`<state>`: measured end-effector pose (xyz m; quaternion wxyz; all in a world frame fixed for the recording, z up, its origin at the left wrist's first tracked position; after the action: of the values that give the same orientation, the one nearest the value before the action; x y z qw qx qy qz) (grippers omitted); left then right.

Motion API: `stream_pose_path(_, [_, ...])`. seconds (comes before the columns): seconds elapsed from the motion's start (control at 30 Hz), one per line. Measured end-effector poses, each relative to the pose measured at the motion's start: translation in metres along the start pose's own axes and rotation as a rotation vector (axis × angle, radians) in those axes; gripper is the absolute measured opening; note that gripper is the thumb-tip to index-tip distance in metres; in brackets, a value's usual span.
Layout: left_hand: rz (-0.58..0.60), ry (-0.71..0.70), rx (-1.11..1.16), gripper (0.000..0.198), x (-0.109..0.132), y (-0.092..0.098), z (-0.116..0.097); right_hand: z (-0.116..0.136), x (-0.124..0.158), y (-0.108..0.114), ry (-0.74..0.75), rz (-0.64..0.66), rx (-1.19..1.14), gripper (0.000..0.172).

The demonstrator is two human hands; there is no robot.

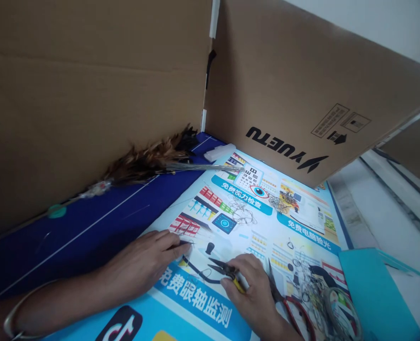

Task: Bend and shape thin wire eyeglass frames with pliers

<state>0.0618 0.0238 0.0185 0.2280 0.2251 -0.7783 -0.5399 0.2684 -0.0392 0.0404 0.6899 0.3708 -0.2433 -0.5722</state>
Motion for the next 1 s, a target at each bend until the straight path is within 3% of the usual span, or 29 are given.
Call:
stream_pose_path(0.3, [0.023, -0.169, 0.011, 0.061, 0.006, -0.008, -0.017, -0.003, 0.001, -0.002, 0.013, 0.003, 0.007, 0.021])
stream_pose_path(0.47, [-0.122, -0.007, 0.020, 0.043, 0.003, 0.012, 0.014, -0.003, 0.000, -0.003, -0.003, 0.023, 0.028, 0.020])
stream_pose_path(0.57, [-0.107, 0.034, 0.001, 0.044, 0.000, 0.015, 0.028, -0.003, 0.000, -0.002, -0.002, 0.025, 0.025, 0.019])
stream_pose_path(0.73, [-0.098, 0.006, -0.022, 0.039, 0.001, 0.009, 0.025, -0.002, -0.002, -0.001, -0.005, 0.023, 0.028, 0.019])
stream_pose_path(1.0, [-0.138, 0.020, 0.029, 0.039, 0.002, 0.017, 0.023, 0.001, 0.000, 0.001, 0.026, -0.018, 0.039, 0.020])
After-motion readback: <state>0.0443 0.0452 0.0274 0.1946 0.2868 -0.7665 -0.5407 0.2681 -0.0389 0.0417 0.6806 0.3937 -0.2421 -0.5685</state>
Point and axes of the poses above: each hand's wrist, its own x-axis away from the middle knuckle, its own y-axis out of the back of the hand, z = x × y, the point moved 7 cm from there along -x, towards the middle knuckle, and after that the axes turned 10 degrees about z, right-handed, at the moved point
